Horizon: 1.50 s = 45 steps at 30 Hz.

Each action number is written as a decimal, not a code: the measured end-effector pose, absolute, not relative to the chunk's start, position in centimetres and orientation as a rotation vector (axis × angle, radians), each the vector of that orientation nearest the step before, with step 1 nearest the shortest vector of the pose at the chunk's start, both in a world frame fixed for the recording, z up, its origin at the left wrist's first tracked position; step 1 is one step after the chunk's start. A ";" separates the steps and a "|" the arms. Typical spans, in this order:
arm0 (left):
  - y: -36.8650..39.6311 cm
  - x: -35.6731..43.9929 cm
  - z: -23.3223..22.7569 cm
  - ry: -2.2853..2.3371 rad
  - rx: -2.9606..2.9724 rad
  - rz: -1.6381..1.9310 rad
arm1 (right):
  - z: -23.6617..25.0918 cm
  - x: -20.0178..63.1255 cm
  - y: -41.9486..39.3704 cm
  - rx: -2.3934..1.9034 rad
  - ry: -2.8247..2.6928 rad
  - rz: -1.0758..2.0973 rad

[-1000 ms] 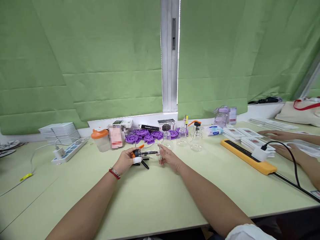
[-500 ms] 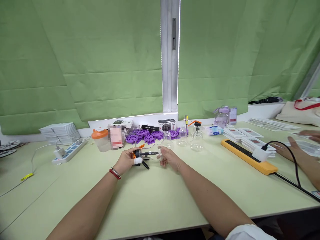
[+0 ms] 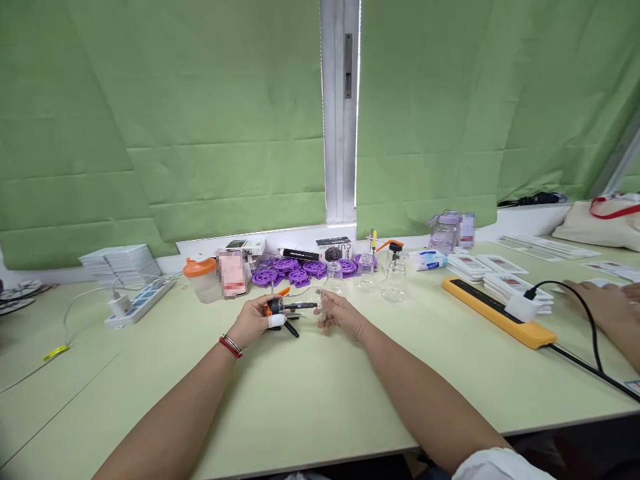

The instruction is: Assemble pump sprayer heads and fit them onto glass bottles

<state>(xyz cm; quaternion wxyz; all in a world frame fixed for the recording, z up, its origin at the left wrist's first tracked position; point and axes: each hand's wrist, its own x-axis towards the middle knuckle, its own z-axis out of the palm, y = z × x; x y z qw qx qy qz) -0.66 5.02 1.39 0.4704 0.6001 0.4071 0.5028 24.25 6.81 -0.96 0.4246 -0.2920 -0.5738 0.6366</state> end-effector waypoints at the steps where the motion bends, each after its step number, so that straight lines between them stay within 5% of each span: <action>1: 5.0 -0.6 1.4 0.993 1.462 1.227 | -1.0 24.2 6.8 -0.749 -1.432 1.593; 45: 5.2 -0.7 1.2 1.013 1.480 1.235 | -1.1 24.4 6.7 -0.728 -1.479 1.540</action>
